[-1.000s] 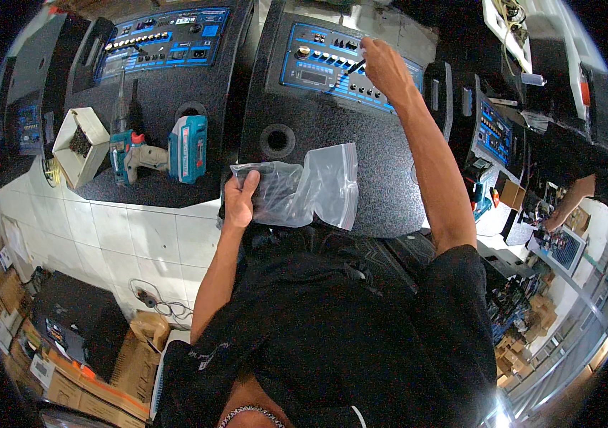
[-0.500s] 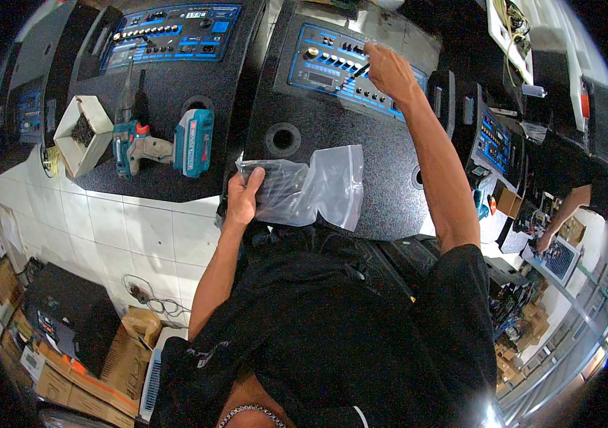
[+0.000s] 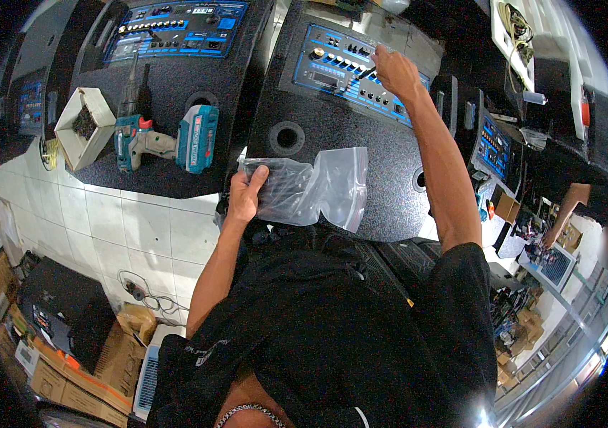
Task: The person inserts small black components from a plastic bag into slots on the back panels of large black electronic units. They move between several units, repeating the insertion process for each one.
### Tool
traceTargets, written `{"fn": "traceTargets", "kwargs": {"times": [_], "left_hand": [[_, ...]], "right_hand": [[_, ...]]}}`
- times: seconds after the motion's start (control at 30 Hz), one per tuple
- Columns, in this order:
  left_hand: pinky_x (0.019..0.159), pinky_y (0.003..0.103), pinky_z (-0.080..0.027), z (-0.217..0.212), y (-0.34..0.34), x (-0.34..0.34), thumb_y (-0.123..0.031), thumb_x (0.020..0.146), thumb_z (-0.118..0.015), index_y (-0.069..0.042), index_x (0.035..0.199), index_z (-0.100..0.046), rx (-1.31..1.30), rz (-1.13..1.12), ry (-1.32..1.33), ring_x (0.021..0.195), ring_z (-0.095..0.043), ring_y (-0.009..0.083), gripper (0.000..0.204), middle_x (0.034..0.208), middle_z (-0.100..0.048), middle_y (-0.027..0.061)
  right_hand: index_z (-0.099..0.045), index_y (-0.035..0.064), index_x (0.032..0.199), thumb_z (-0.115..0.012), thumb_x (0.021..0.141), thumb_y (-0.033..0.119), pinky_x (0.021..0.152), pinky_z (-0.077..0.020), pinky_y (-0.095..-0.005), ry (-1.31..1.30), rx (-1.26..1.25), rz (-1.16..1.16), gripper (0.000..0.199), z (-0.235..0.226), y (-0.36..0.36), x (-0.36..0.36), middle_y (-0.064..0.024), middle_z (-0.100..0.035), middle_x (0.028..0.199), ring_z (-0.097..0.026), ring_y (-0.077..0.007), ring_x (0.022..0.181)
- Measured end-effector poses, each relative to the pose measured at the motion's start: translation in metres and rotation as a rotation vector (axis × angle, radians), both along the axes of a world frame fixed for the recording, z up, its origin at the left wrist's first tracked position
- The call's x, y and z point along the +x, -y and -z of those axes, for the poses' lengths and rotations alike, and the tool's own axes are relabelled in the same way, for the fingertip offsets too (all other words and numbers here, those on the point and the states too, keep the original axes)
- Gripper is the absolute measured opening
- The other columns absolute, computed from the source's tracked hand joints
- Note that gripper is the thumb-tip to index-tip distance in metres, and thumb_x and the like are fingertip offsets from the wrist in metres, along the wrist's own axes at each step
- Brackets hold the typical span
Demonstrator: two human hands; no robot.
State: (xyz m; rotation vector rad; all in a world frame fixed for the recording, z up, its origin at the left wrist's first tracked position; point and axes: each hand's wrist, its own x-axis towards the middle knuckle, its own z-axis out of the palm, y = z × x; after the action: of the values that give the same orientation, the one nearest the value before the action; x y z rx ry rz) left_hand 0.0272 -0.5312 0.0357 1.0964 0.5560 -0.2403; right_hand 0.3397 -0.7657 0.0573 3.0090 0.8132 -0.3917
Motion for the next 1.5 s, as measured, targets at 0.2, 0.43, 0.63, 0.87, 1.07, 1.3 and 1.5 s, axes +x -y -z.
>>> {"fn": "traceTargets", "kwargs": {"times": [0.2, 0.43, 0.63, 0.87, 1.07, 1.3, 1.5], "left_hand": [[0.074, 0.025, -0.044, 0.004, 0.000, -0.001, -0.034, 0.088, -0.059, 0.003, 0.098, -0.061, 0.076, 0.020, 0.017, 0.079, -0.056, 0.0105, 0.039, 0.089, -0.063, 0.0045], [0.075, 0.025, -0.045, 0.007, 0.003, -0.001, -0.033, 0.089, -0.059, 0.003, 0.100, -0.061, 0.019, -0.023, 0.063, 0.080, -0.056, 0.0106, 0.037, 0.089, -0.063, 0.0045], [0.077, 0.025, -0.044, 0.000, 0.001, 0.001, -0.029, 0.089, -0.058, 0.003, 0.101, -0.061, 0.006, -0.021, 0.030, 0.082, -0.055, 0.0100, 0.034, 0.091, -0.063, 0.0035], [0.078, 0.025, -0.044, 0.001, -0.001, 0.001, -0.029, 0.090, -0.057, 0.002, 0.100, -0.061, 0.018, 0.013, 0.034, 0.083, -0.055, 0.0098, 0.033, 0.092, -0.063, 0.0031], [0.077, 0.025, -0.044, 0.005, 0.001, -0.001, -0.030, 0.090, -0.057, 0.002, 0.099, -0.062, 0.001, -0.012, 0.043, 0.082, -0.055, 0.0100, 0.033, 0.091, -0.063, 0.0036], [0.079, 0.026, -0.044, 0.004, -0.001, 0.000, -0.029, 0.089, -0.059, 0.003, 0.100, -0.062, -0.032, 0.012, -0.013, 0.084, -0.056, 0.0111, 0.034, 0.093, -0.064, 0.0051], [0.078, 0.026, -0.045, 0.001, 0.001, 0.001, -0.027, 0.090, -0.058, 0.002, 0.099, -0.062, -0.009, -0.020, -0.017, 0.084, -0.056, 0.0107, 0.031, 0.093, -0.064, 0.0041]], "right_hand": [[-0.046, 0.0023, 0.104, -0.046, 0.091, 0.019, 0.069, -0.0441, -0.0519, 0.042, 0.024, -0.103, 0.021, 0.015, 0.007, 0.008, -0.0271, -0.061, 0.081, -0.057, -0.0459, 0.079], [-0.044, 0.0014, 0.105, -0.051, 0.084, 0.012, 0.070, -0.0464, -0.0524, -0.001, 0.041, -0.153, 0.024, 0.015, 0.002, 0.008, -0.0275, -0.061, 0.084, -0.059, -0.0456, 0.082], [-0.046, 0.0023, 0.104, -0.052, 0.085, 0.012, 0.069, -0.0464, -0.0527, 0.008, 0.040, -0.114, 0.022, 0.019, 0.001, 0.005, -0.0277, -0.061, 0.083, -0.059, -0.0455, 0.081], [-0.050, 0.0028, 0.105, -0.052, 0.085, 0.014, 0.071, -0.0443, -0.0518, -0.034, 0.013, -0.044, 0.023, 0.031, 0.002, 0.015, -0.0277, -0.061, 0.083, -0.059, -0.0439, 0.081], [-0.055, -0.0004, 0.098, -0.052, 0.078, 0.008, 0.071, -0.0477, -0.0515, -0.055, 0.007, -0.074, 0.022, 0.030, -0.006, 0.018, -0.0283, -0.061, 0.084, -0.059, -0.0458, 0.081], [-0.061, 0.0006, 0.087, -0.055, 0.078, 0.012, 0.068, -0.0514, -0.0473, 0.023, -0.331, -0.242, 0.016, 0.026, -0.025, 0.011, -0.0218, -0.064, 0.085, -0.064, -0.0354, 0.080], [-0.062, 0.0031, 0.082, -0.054, 0.081, 0.010, 0.062, -0.0536, -0.0405, 0.100, -0.350, -0.353, 0.011, 0.062, -0.041, -0.011, -0.0167, -0.065, 0.082, -0.066, -0.0307, 0.078]]}}
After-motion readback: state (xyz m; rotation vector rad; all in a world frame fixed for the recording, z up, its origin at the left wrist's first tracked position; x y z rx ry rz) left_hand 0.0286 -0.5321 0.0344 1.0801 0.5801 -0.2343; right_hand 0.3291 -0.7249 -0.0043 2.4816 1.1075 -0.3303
